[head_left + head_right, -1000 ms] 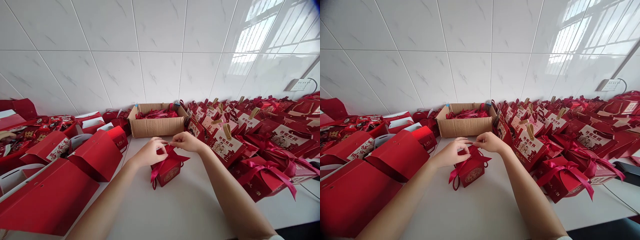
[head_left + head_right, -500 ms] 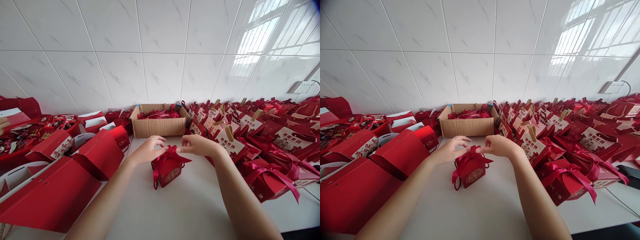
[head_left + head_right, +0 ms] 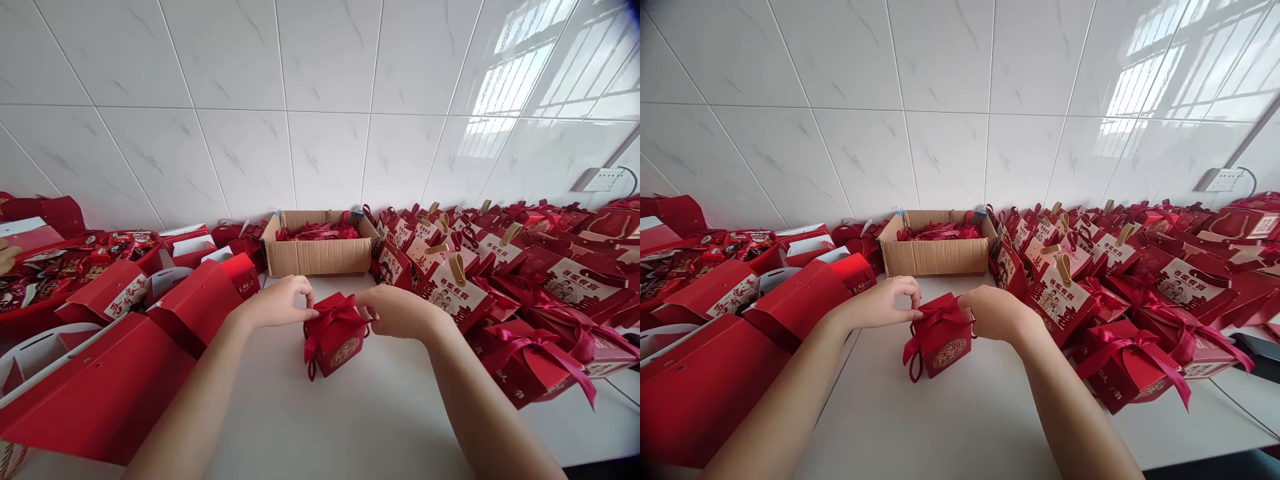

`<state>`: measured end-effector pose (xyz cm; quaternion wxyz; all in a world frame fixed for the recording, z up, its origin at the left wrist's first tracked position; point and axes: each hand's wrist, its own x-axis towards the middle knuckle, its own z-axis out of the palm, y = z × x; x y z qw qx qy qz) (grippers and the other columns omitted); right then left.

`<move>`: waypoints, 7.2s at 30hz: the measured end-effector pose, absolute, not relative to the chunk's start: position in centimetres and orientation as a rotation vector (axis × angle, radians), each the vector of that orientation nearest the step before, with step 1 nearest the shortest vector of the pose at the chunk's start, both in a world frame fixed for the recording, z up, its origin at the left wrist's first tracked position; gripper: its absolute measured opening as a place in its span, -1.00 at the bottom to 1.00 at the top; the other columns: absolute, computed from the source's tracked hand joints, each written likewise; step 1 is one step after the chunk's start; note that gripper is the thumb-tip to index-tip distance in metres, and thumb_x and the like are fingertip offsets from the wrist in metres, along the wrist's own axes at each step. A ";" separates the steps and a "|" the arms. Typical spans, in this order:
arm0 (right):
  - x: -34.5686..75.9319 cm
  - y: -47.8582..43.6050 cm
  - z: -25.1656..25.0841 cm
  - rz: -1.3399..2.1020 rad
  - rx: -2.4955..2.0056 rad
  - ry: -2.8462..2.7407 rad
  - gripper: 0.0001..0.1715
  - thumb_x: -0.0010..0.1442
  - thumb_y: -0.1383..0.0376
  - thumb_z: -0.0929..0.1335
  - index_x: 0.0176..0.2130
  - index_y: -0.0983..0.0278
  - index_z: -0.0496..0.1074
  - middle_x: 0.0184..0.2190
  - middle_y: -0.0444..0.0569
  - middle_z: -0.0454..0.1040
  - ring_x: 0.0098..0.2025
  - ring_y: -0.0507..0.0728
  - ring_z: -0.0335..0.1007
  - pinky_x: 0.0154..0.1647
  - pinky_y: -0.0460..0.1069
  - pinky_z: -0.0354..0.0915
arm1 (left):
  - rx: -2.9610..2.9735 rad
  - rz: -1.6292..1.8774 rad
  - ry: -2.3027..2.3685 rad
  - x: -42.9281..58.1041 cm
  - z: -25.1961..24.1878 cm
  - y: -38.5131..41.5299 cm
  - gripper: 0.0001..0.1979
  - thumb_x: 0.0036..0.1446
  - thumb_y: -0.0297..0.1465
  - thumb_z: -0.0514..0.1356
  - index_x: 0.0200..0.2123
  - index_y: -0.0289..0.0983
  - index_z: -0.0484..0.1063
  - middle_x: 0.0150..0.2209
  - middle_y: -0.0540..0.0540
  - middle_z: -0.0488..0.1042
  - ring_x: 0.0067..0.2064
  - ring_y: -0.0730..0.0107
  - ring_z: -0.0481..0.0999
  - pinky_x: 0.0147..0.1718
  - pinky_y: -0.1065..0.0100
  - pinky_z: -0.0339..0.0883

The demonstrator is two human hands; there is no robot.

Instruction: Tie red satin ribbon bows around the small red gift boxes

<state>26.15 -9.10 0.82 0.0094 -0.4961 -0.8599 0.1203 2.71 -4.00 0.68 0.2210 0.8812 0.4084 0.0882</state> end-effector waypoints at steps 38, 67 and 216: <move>23.1 -12.8 2.4 0.268 -1.489 -2.768 -0.79 0.13 0.33 0.30 -0.39 0.19 0.54 -0.51 -0.09 0.46 -0.46 0.03 0.30 -0.48 -0.10 0.02 | 2.369 0.358 0.926 4.5 -1.0 -3.7 -0.77 0.10 -0.24 0.12 -0.27 -0.17 0.51 -0.15 -0.03 0.48 -0.15 0.34 0.44 -0.24 0.38 0.32; 23.6 -11.1 1.0 0.225 -1.878 -2.733 -0.82 0.00 0.40 0.24 -0.51 0.26 0.41 -0.57 -0.02 0.40 -0.50 0.12 0.35 -0.60 -0.07 0.00 | 2.464 0.426 1.069 6.3 -1.4 -5.1 -0.76 0.11 -0.17 0.08 -0.42 -0.21 0.38 -0.28 -0.05 0.39 -0.19 0.28 0.38 -0.30 0.34 0.27; 23.4 -4.6 -4.1 0.377 -1.131 -2.204 -0.84 0.07 0.37 0.35 -0.47 0.25 0.54 -0.36 -0.04 0.54 -0.36 0.09 0.44 -0.29 -0.04 0.33 | 2.332 0.441 1.288 3.6 -0.9 -3.5 -0.91 -0.12 -0.34 0.15 -0.49 -0.19 0.30 -0.49 0.00 0.41 -0.49 0.35 0.32 -0.58 0.40 0.04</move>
